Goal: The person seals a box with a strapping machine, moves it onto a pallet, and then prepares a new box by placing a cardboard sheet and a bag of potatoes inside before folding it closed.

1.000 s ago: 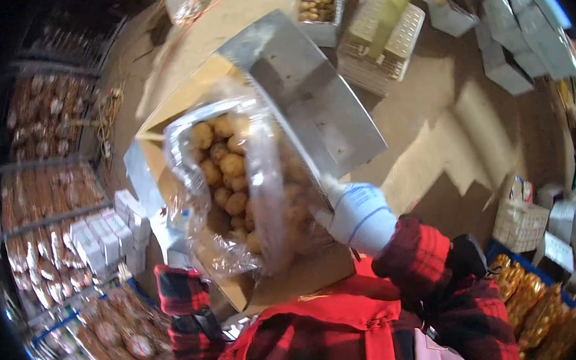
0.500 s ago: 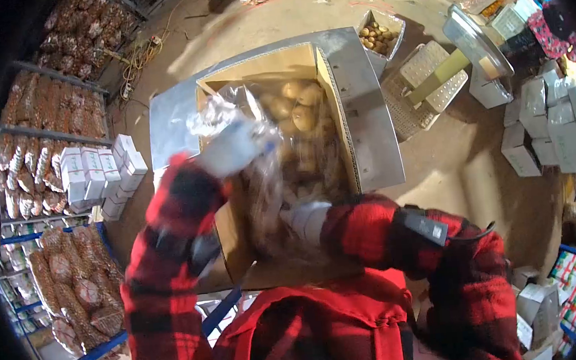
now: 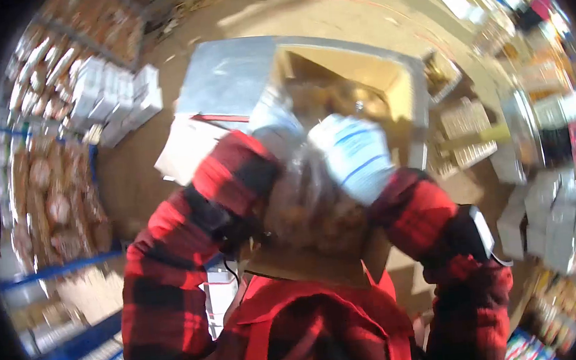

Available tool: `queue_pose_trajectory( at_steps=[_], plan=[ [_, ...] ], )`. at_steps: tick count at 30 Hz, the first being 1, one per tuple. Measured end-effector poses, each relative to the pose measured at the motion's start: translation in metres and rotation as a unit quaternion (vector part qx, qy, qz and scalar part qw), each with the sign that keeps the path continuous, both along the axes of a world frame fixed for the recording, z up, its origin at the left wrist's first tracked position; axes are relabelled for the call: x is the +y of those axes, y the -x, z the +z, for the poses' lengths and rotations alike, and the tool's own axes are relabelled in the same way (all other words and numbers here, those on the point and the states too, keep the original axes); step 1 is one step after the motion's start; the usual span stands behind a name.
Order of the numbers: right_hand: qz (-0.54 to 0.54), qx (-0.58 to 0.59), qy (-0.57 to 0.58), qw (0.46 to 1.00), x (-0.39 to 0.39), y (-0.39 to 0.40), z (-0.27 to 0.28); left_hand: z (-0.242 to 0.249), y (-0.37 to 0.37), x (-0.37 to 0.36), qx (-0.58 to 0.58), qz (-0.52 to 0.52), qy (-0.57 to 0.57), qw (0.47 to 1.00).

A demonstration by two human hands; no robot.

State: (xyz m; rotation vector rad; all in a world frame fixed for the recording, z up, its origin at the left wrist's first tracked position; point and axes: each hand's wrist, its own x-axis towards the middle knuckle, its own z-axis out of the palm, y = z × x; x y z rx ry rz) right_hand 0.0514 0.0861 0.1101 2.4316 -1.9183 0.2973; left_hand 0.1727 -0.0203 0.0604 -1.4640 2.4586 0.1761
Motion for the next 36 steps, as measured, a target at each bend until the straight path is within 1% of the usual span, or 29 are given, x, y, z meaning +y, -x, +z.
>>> queue_pose_trajectory(
  at_steps=[1,2,3,4,5,6,7,8,9,10,11,12,13,14,16,17,18,19,20,22,24,25,27,28,29,31,32,33,36],
  plan=[
    [-0.089,0.171,-0.032,0.981,-0.020,-0.008,0.015,0.010,-0.012,0.020,-0.025,-0.139,-0.036,0.989],
    [-0.059,0.075,-0.034,0.995,-0.041,0.001,0.002,0.020,-0.024,0.040,-0.035,-0.276,-0.068,0.958],
    [-0.001,0.051,-0.043,0.998,-0.056,0.006,-0.010,0.031,-0.037,0.055,0.067,-0.271,-0.045,0.959],
    [0.024,0.032,-0.035,0.999,-0.072,0.016,-0.049,0.042,-0.051,0.070,0.170,-0.273,-0.021,0.947],
    [0.043,0.013,-0.029,0.999,-0.082,0.021,-0.084,0.053,-0.064,0.084,0.263,-0.281,0.004,0.923],
    [0.028,0.056,-0.114,0.992,-0.086,0.016,-0.090,0.066,-0.077,0.087,0.400,-0.243,0.028,0.883],
    [-0.052,0.127,-0.231,0.963,-0.094,0.016,-0.113,0.070,-0.097,0.085,0.415,-0.186,0.036,0.890],
    [-0.101,0.192,-0.240,0.946,-0.099,0.021,-0.133,0.072,-0.123,0.080,0.430,-0.130,0.045,0.892],
    [-0.101,0.169,-0.229,0.953,-0.104,0.026,-0.146,0.053,-0.157,0.069,0.400,-0.071,0.072,0.911],
    [-0.101,0.148,-0.221,0.959,-0.107,0.034,-0.155,0.015,-0.199,0.052,0.369,-0.011,0.095,0.924],
    [-0.103,0.127,-0.216,0.963,-0.106,0.042,-0.164,-0.042,-0.248,0.036,0.326,0.055,0.154,0.931],
    [-0.107,0.106,-0.210,0.966,-0.104,0.047,-0.167,-0.053,-0.274,0.034,0.160,0.179,0.183,0.953],
    [-0.084,0.072,-0.249,0.962,-0.105,0.051,-0.160,-0.072,-0.293,0.022,0.143,0.214,0.170,0.951],
    [-0.061,0.049,-0.248,0.966,-0.105,0.052,-0.150,-0.084,-0.302,0.005,0.126,0.247,0.158,0.948],
    [-0.018,0.001,-0.247,0.969,-0.097,0.048,-0.122,-0.110,-0.284,-0.019,0.207,0.234,0.112,0.944],
    [-0.016,-0.029,-0.201,0.979,-0.083,0.044,-0.101,-0.125,-0.268,-0.029,0.178,0.231,0.075,0.954],
    [-0.016,-0.057,-0.152,0.987,-0.066,0.025,-0.065,-0.145,-0.254,-0.037,0.128,0.216,0.055,0.966],
    [-0.069,-0.073,-0.150,0.984,-0.054,0.004,-0.033,-0.154,-0.242,-0.044,0.111,0.225,0.039,0.967],
    [-0.069,-0.100,-0.097,0.988,-0.038,0.001,-0.022,-0.162,-0.233,-0.049,0.095,0.234,0.024,0.967],
    [-0.062,-0.159,-0.030,0.985,-0.005,0.003,-0.011,-0.165,-0.234,-0.054,0.085,0.243,-0.010,0.966],
    [-0.187,-0.280,-0.062,0.940,0.034,-0.009,-0.002,-0.184,-0.239,-0.059,0.076,0.234,-0.037,0.969],
    [-0.209,-0.264,-0.077,0.938,0.048,-0.011,0.002,-0.188,-0.240,-0.056,0.079,0.227,-0.009,0.971],
    [-0.250,-0.237,-0.109,0.932,0.074,-0.014,0.006,-0.210,-0.254,-0.058,0.134,0.222,-0.014,0.966],
    [-0.267,-0.254,-0.097,0.925,0.086,-0.016,0.006,-0.216,-0.258,-0.061,0.161,0.221,-0.012,0.962],
    [-0.283,-0.272,-0.084,0.916,0.096,-0.018,0.003,-0.213,-0.256,-0.058,0.178,0.217,0.059,0.958],
    [-0.303,-0.297,-0.073,0.903,0.107,-0.025,0.001,-0.235,-0.266,-0.062,0.200,0.200,0.072,0.956],
    [-0.294,-0.300,-0.066,0.905,0.107,-0.027,0.002,-0.238,-0.271,-0.065,0.211,0.193,0.078,0.955],
    [-0.285,-0.303,-0.060,0.908,0.107,-0.029,0.002,-0.242,-0.278,-0.067,0.255,0.192,0.073,0.945],
    [-0.265,-0.303,-0.027,0.915,0.102,-0.027,0.003,-0.286,-0.300,-0.073,0.362,0.199,0.091,0.906]
  ],
)
